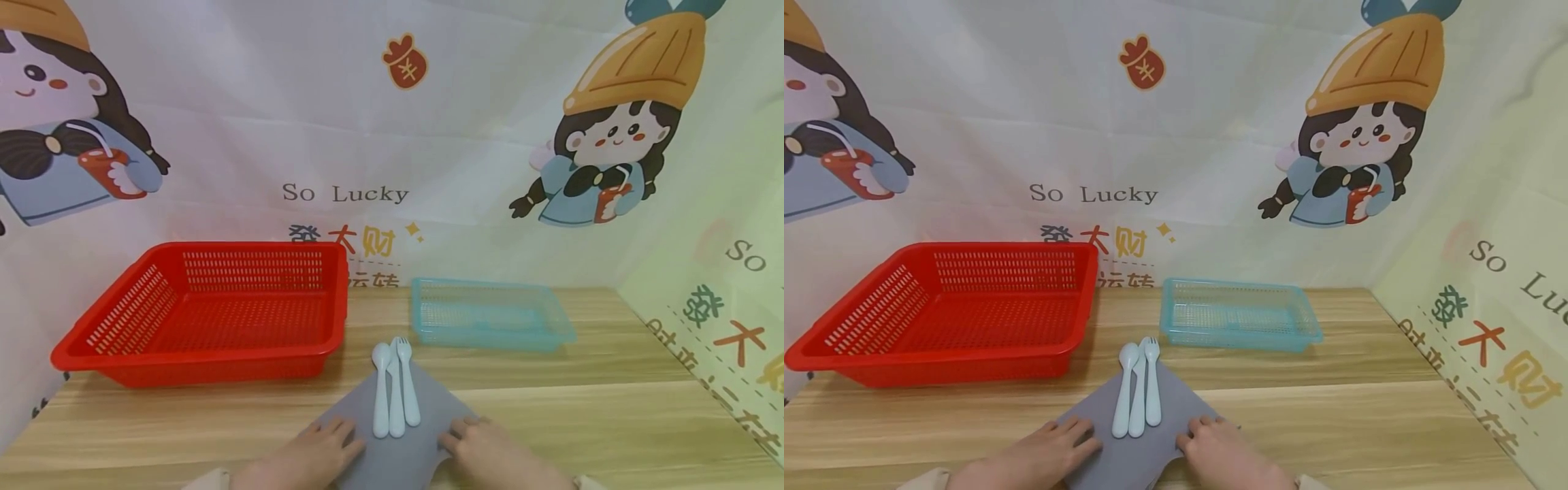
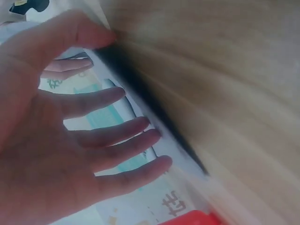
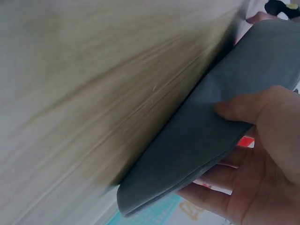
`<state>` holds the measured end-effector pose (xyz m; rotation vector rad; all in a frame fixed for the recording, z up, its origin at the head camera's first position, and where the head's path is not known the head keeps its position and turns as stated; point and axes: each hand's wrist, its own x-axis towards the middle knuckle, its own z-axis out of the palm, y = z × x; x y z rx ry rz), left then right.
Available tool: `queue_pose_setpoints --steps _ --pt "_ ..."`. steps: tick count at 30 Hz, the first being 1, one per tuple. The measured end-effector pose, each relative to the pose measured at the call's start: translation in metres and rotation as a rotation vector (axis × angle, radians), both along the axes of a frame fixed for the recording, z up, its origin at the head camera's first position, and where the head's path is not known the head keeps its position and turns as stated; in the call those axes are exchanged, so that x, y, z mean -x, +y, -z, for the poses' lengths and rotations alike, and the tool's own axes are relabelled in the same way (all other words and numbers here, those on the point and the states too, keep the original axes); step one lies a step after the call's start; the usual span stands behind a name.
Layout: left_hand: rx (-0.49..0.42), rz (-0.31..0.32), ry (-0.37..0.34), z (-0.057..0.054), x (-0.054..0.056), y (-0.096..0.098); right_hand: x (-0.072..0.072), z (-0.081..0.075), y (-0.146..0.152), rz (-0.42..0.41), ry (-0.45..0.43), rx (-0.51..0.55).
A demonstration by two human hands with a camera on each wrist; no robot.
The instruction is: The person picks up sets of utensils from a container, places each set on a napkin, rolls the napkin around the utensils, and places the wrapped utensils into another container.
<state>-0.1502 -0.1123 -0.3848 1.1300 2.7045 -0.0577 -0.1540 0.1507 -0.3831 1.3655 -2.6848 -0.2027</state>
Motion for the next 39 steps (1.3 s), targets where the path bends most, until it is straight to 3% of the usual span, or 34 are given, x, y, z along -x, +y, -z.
queue_pose_setpoints --steps 3,7,10,13,16,21,31,39 --pt "-0.061 0.001 0.020 -0.002 0.000 -0.002 0.003 -0.001 0.003 -0.004 -0.036 0.062" --pt "-0.171 0.007 0.115 -0.002 0.002 -0.003 0.006 0.000 0.006 0.002 -0.079 0.148" --pt "-0.277 0.006 0.137 -0.001 0.005 -0.006 0.007 0.002 0.007 -0.012 -0.085 0.188" --pt "-0.387 0.006 0.109 -0.001 0.011 -0.009 0.010 0.004 0.009 -0.039 -0.089 0.220" --pt "-0.485 0.020 0.051 0.000 0.018 -0.013 0.015 0.005 0.012 -0.032 -0.152 0.271" --pt "-0.558 0.027 0.008 0.002 0.029 -0.018 0.026 0.002 0.017 0.009 -0.266 0.362" --pt "-0.671 -0.133 -0.004 0.003 0.040 -0.022 0.042 -0.004 0.016 0.146 -0.484 0.466" --pt "-0.665 -0.239 0.040 0.007 0.043 -0.021 0.052 0.002 0.014 0.259 -0.537 0.571"
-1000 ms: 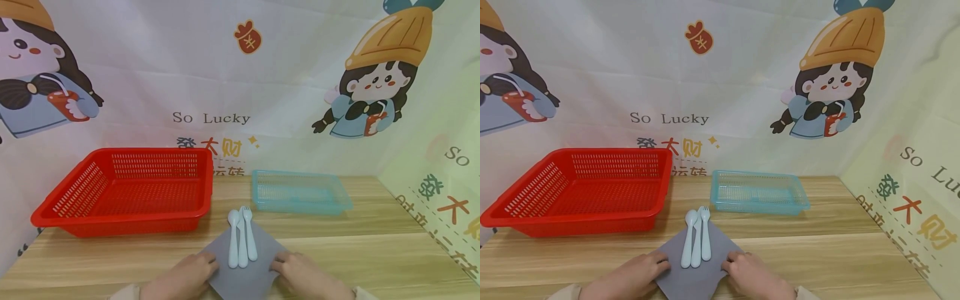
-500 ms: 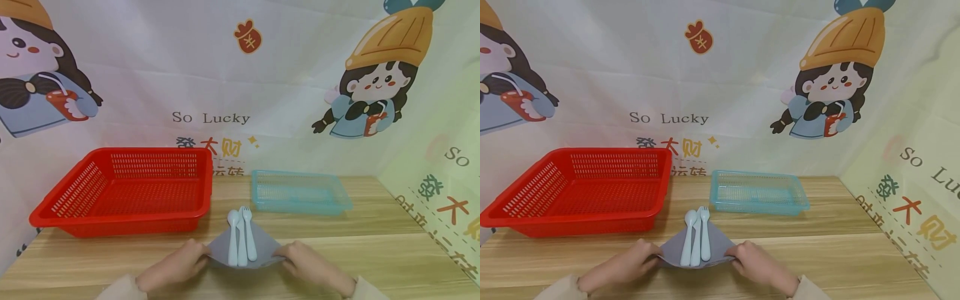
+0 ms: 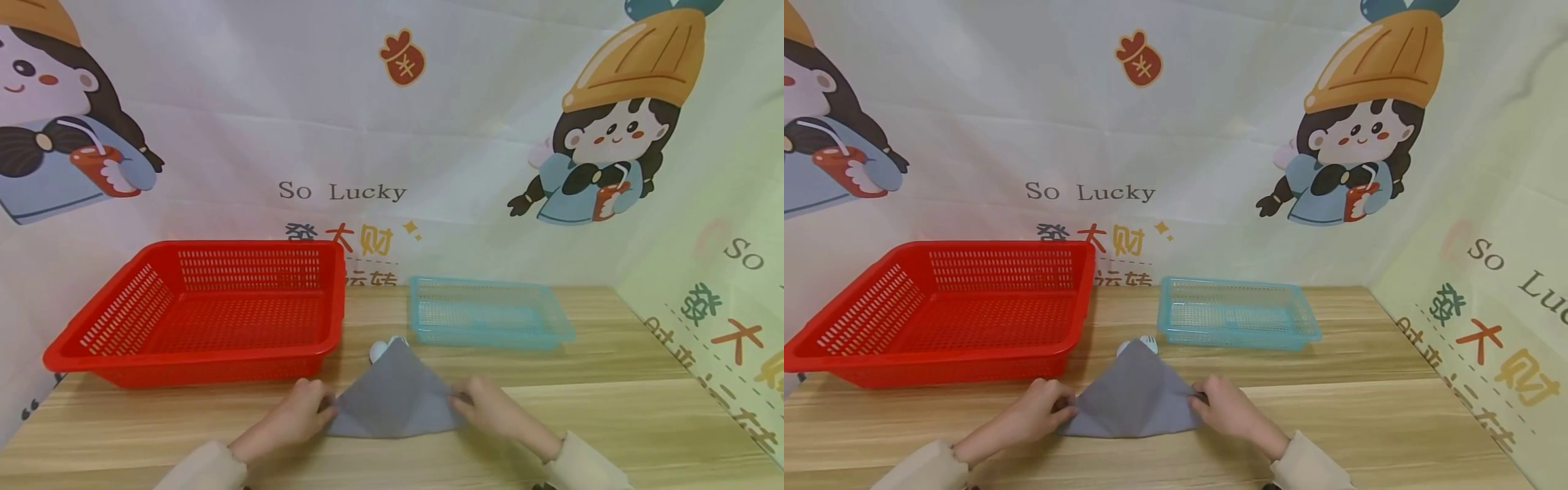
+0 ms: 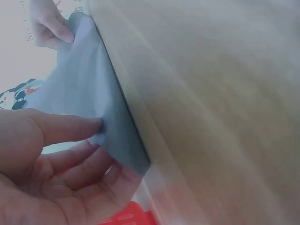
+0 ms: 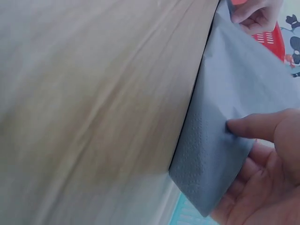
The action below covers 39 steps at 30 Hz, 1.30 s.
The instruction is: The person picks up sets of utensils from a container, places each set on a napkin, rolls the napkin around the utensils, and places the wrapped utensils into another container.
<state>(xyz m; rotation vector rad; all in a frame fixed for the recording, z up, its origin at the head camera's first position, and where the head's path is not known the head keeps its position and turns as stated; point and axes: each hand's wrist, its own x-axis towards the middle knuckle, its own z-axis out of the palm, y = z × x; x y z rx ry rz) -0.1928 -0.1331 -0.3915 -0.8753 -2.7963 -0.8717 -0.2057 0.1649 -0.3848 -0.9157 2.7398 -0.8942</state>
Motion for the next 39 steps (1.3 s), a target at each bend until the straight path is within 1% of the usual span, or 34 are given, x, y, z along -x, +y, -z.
queue_pose_setpoints --steps 4,7,8,11,13,14,15,17,18,20,23,24,25,28,30,34,36,37,39 --pt "0.013 -0.028 -0.013 0.002 0.001 -0.001 0.002 0.001 -0.002 0.077 -0.019 -0.006" --pt "0.026 -0.074 -0.014 0.002 -0.001 0.001 0.002 0.001 -0.004 0.129 -0.009 -0.021" --pt "0.035 -0.097 0.001 0.002 -0.003 0.003 0.002 0.001 -0.005 0.142 -0.004 -0.028" --pt "0.094 -0.151 0.104 0.001 -0.008 0.013 0.003 0.003 -0.006 0.166 0.014 -0.048" --pt "0.161 -0.147 0.214 -0.001 -0.013 0.021 0.003 0.003 -0.007 0.177 0.017 -0.061" --pt "0.200 -0.132 0.278 -0.002 -0.015 0.025 0.004 0.003 -0.008 0.181 0.015 -0.067" --pt "0.243 -0.111 0.327 -0.004 -0.018 0.029 0.003 0.003 -0.009 0.186 0.009 -0.070" --pt "0.333 -0.051 0.409 -0.006 -0.023 0.036 0.003 0.002 -0.010 0.196 -0.007 -0.074" --pt "0.386 -0.013 0.423 -0.008 -0.026 0.039 0.003 0.002 -0.011 0.202 -0.014 -0.074" --pt "0.484 0.069 0.404 -0.011 -0.032 0.044 0.002 0.001 -0.013 0.207 -0.022 -0.077" --pt "0.610 0.177 0.272 -0.012 -0.037 0.050 0.002 0.000 -0.014 0.216 -0.021 -0.081" --pt "0.638 0.200 0.207 -0.011 -0.038 0.052 0.002 0.000 -0.015 0.220 -0.021 -0.084" --pt "0.659 0.210 0.158 -0.010 -0.038 0.053 0.002 0.000 -0.015 0.225 -0.018 -0.086" --pt "0.677 0.201 0.048 -0.003 -0.036 0.057 0.002 -0.001 -0.015 0.239 -0.029 -0.091" --pt "0.664 0.193 -0.017 -0.001 -0.033 0.058 0.003 -0.001 -0.015 0.246 -0.032 -0.097" --pt "0.642 0.185 -0.117 0.001 -0.030 0.057 0.002 -0.001 -0.016 0.247 -0.035 -0.112" --pt "0.639 0.179 -0.140 0.002 -0.029 0.057 0.000 -0.003 -0.017 0.261 -0.019 -0.129" --pt "0.645 0.173 -0.138 0.002 -0.030 0.057 -0.001 -0.003 -0.018 0.269 0.002 -0.147" --pt "0.654 0.161 -0.142 0.003 -0.031 0.058 -0.004 -0.005 -0.021 0.289 0.092 -0.202"
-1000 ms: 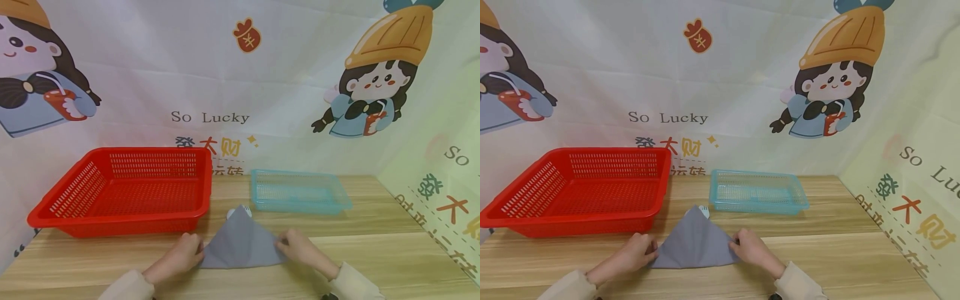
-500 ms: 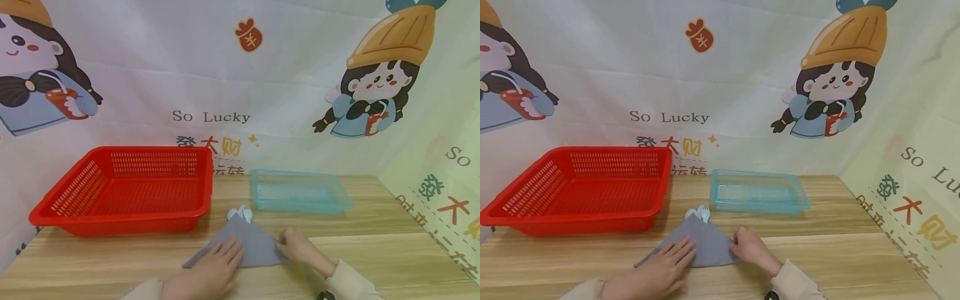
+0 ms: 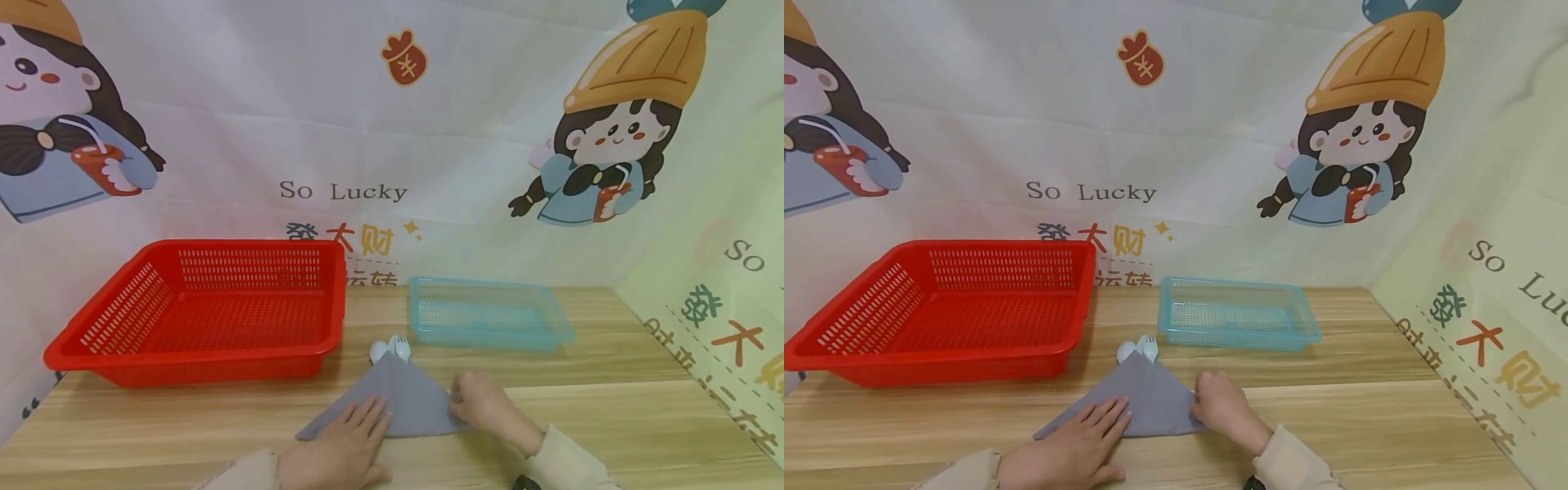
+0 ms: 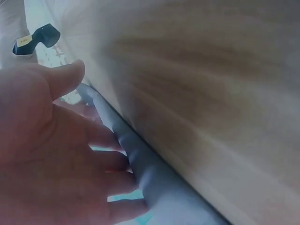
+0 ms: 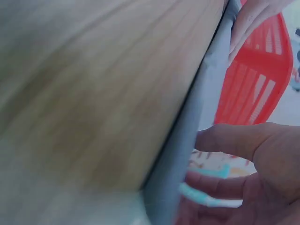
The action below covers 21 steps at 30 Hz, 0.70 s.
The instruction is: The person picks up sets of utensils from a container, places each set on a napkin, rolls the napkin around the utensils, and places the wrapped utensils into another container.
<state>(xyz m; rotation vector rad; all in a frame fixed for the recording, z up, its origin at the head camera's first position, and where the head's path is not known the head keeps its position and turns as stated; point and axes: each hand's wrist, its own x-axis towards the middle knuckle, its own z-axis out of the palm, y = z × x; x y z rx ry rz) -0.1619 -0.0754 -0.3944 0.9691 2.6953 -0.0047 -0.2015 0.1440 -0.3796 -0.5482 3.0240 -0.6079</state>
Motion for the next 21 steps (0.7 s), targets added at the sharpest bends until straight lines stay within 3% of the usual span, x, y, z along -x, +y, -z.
queue_pose_setpoints --steps 3,5,7,9,12,16,21 --pt "0.027 -0.009 0.028 0.002 -0.001 0.001 -0.005 -0.002 -0.007 -0.041 0.186 -0.116" --pt "0.031 -0.022 0.025 0.004 -0.002 0.001 -0.009 -0.003 -0.013 -0.129 0.299 -0.179" --pt "0.031 -0.036 0.011 0.005 -0.002 0.001 -0.016 -0.003 -0.020 -0.247 0.336 -0.233" --pt "0.022 -0.045 -0.011 0.007 -0.001 0.001 -0.023 -0.002 -0.026 -0.356 0.298 -0.283" --pt "0.015 -0.040 -0.020 0.007 -0.001 0.001 -0.032 0.000 -0.035 -0.437 0.187 -0.346" --pt "0.006 -0.034 -0.015 0.007 -0.001 0.001 -0.038 0.003 -0.042 -0.461 0.089 -0.380" --pt "0.010 -0.066 -0.015 0.007 -0.002 0.003 -0.040 0.006 -0.044 -0.467 0.058 -0.419"
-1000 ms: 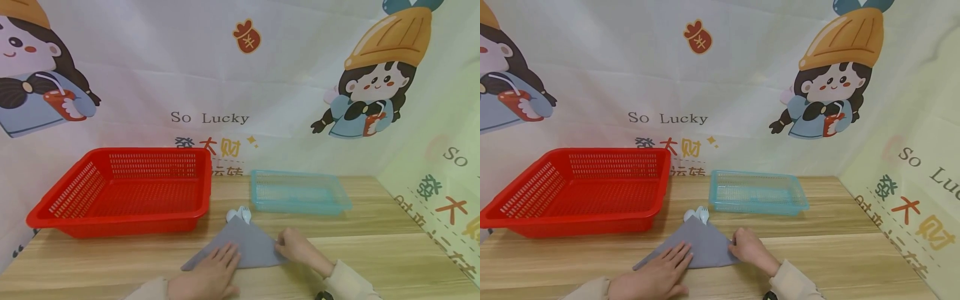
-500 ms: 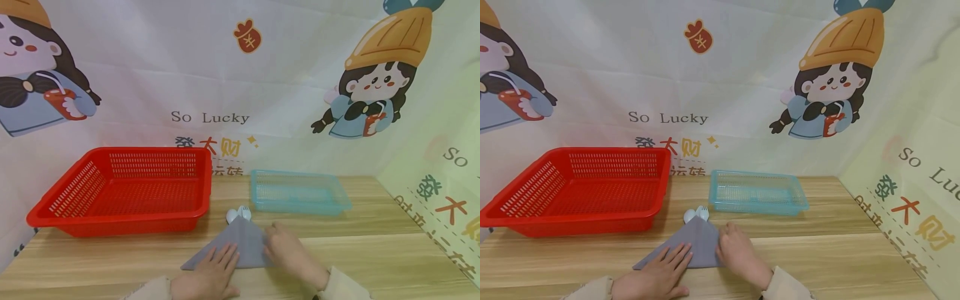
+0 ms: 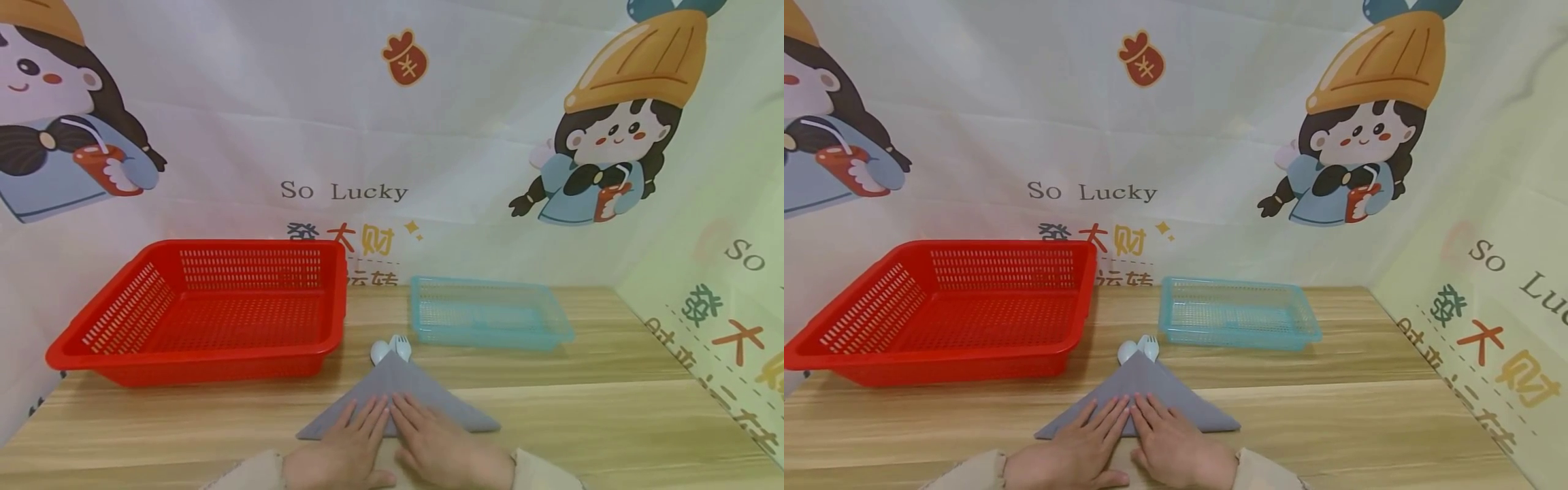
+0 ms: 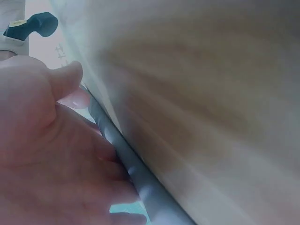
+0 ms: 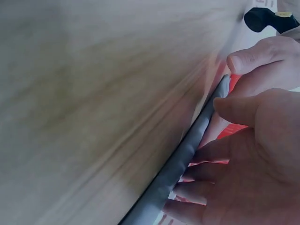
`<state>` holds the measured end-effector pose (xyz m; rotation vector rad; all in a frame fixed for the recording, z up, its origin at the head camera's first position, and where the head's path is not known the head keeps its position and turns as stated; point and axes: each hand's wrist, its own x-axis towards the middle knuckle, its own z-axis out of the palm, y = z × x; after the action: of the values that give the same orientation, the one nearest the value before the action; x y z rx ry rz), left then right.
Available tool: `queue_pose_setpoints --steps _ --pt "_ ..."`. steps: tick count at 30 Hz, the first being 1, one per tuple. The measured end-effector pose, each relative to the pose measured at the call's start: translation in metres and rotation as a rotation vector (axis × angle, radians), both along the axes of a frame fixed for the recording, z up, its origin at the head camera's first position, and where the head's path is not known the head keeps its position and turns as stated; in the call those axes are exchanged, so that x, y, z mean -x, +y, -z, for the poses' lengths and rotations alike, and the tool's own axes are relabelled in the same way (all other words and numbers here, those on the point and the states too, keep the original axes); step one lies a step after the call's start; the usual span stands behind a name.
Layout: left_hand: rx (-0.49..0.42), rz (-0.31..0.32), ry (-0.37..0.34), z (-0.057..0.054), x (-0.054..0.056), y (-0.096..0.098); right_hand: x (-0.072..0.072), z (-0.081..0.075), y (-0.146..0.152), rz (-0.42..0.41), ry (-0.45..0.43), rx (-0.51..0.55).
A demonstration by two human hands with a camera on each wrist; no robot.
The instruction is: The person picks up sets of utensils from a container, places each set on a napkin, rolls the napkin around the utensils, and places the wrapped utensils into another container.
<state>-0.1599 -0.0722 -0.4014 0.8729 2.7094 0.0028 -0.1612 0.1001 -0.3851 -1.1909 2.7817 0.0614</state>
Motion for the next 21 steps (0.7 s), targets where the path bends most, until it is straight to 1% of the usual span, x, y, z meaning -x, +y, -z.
queue_pose_setpoints --steps 2,6,9,11,14,18,21 --pt "0.012 -0.024 -0.001 0.001 -0.001 0.002 -0.001 0.001 0.002 0.001 -0.003 -0.009" --pt "0.025 -0.083 -0.008 0.002 -0.002 0.004 -0.002 0.002 0.006 0.037 -0.065 0.016" --pt "0.007 -0.132 -0.053 0.003 -0.001 0.004 -0.003 0.002 0.008 0.076 -0.113 0.032" --pt "-0.001 -0.148 -0.083 0.002 0.000 0.002 -0.004 0.003 0.009 0.094 -0.121 0.029" --pt "0.002 -0.171 -0.110 0.003 0.000 0.001 -0.005 0.004 0.010 0.117 -0.138 0.013" --pt "0.014 -0.209 -0.136 0.004 0.000 -0.001 -0.006 0.005 0.010 0.120 -0.141 -0.007" --pt "0.019 -0.230 -0.154 0.005 0.000 -0.002 -0.006 0.007 0.012 0.136 -0.163 0.005"
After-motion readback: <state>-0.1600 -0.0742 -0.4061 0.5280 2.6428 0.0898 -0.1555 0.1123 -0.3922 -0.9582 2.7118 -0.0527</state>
